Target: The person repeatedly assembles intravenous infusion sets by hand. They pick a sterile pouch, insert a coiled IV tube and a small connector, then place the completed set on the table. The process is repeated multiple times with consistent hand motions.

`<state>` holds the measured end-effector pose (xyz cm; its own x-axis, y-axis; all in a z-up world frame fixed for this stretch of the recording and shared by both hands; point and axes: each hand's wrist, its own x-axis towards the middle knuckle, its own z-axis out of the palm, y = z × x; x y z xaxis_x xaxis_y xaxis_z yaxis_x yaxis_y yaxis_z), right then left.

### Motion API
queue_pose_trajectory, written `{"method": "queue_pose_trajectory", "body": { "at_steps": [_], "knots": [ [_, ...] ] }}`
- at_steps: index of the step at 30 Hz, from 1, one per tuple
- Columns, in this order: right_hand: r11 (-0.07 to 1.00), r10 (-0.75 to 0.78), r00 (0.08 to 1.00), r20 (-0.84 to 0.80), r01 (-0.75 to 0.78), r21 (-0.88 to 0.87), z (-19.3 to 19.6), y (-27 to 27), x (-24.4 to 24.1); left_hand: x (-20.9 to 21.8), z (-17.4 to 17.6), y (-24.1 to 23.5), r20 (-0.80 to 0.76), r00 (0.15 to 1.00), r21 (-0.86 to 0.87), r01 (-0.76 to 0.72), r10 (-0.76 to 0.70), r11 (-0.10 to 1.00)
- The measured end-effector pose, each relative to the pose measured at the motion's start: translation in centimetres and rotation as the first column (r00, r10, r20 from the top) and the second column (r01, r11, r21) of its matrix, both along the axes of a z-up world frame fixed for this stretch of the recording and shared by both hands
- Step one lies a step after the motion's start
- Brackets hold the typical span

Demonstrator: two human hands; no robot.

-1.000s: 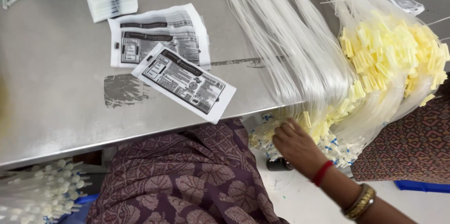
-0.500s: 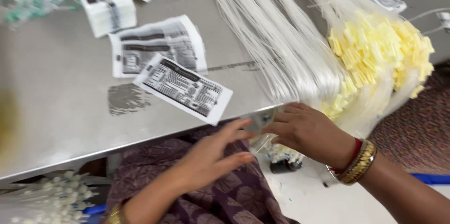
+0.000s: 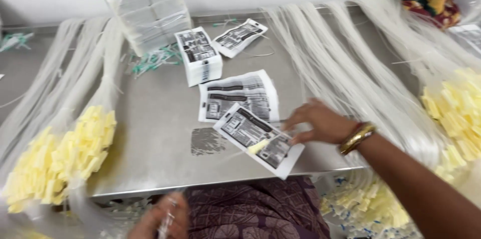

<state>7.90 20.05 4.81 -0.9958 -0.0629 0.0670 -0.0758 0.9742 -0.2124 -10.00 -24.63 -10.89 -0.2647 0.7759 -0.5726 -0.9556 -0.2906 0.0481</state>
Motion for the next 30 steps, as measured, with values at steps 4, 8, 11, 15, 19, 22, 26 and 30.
{"method": "queue_pose_trajectory", "body": {
  "at_steps": [4,8,11,15,19,22,26,30],
  "knots": [
    [0.905,-0.389,0.790,0.473,0.233,0.356,1.9,-2.4,3.1,0.1,5.8,1.7,-0.439,0.857,0.546,0.016,0.270,0.837],
    [0.990,0.137,0.849,0.510,-0.097,-0.103,2.6,-12.6,5.8,5.5,9.0,8.5,-0.833,0.549,-0.010,0.102,-0.065,0.995],
    [0.990,0.140,0.825,0.547,-0.103,-0.098,7.1,-16.2,4.7,9.4,10.9,11.1,-0.857,0.372,-0.181,0.430,-0.356,0.885],
    [0.572,-0.330,0.788,0.520,0.605,-0.554,7.3,-5.3,3.0,6.6,11.5,9.4,-0.633,0.667,0.226,0.645,-0.394,0.729],
    [0.804,-0.577,0.702,0.417,0.578,0.140,3.7,6.4,4.0,2.9,10.5,5.3,-0.630,0.765,0.375,0.448,-0.132,0.812],
    [0.694,-0.453,0.628,0.633,0.694,-0.192,-1.1,2.7,3.1,1.5,10.7,4.5,-0.495,0.849,0.437,0.057,0.187,0.898],
    [0.936,0.174,0.894,0.413,-0.020,-0.352,-0.4,-13.4,4.1,6.3,10.4,7.8,-0.855,0.477,-0.203,0.053,-0.204,0.978],
    [0.922,0.052,0.873,0.485,0.144,-0.360,4.3,-8.9,0.4,8.1,15.2,7.0,-0.810,0.200,-0.347,0.594,-0.551,0.726]
  ]
}}
